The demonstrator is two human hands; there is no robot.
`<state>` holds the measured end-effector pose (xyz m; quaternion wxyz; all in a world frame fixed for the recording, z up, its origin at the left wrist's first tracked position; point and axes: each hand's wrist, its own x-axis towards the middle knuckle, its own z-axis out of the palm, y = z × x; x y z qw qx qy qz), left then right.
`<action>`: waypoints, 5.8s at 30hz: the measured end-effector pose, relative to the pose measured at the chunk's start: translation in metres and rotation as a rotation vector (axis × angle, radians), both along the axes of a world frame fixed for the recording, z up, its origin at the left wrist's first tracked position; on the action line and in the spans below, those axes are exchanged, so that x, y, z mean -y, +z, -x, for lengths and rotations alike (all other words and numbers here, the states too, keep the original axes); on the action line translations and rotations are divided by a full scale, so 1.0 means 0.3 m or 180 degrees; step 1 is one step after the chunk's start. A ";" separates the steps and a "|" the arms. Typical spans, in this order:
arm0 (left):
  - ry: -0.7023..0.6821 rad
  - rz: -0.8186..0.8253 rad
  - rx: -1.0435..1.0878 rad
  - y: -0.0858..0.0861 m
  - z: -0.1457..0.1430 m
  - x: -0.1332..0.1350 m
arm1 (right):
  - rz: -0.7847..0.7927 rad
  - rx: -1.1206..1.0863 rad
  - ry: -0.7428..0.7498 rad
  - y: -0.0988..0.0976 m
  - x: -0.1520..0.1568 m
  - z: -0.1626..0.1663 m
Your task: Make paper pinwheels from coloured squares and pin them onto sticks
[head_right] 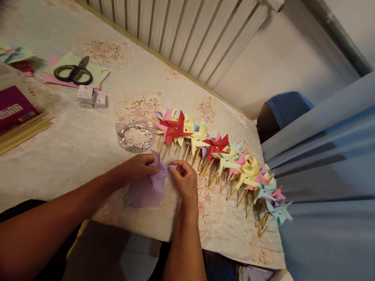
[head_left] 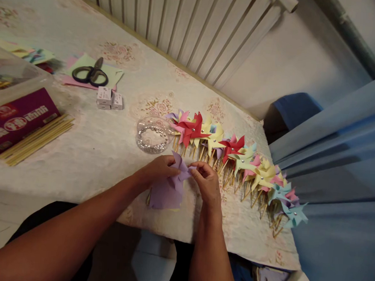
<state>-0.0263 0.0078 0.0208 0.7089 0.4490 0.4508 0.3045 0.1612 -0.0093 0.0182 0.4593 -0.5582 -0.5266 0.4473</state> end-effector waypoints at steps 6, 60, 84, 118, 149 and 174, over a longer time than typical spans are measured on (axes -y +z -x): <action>-0.0087 -0.0130 0.0000 -0.003 0.004 0.001 | -0.0043 -0.0021 0.0099 0.008 0.007 -0.004; 0.0266 0.0121 0.0500 -0.023 0.002 -0.008 | 0.0119 -0.0166 0.0077 0.030 0.007 0.028; 0.0253 -0.1511 -0.0645 -0.028 -0.011 -0.003 | -0.0821 0.0854 0.0246 0.026 0.017 0.020; 0.0486 -0.0105 0.0931 -0.012 -0.043 0.035 | -0.0427 0.0281 -0.0016 -0.028 0.006 0.034; 0.0729 -0.0486 0.0569 -0.050 -0.055 0.023 | -0.0034 0.0312 -0.0163 -0.038 0.027 0.071; 0.0674 -0.0722 0.0498 -0.033 -0.030 0.015 | -0.0109 0.0123 -0.0218 0.006 0.042 0.066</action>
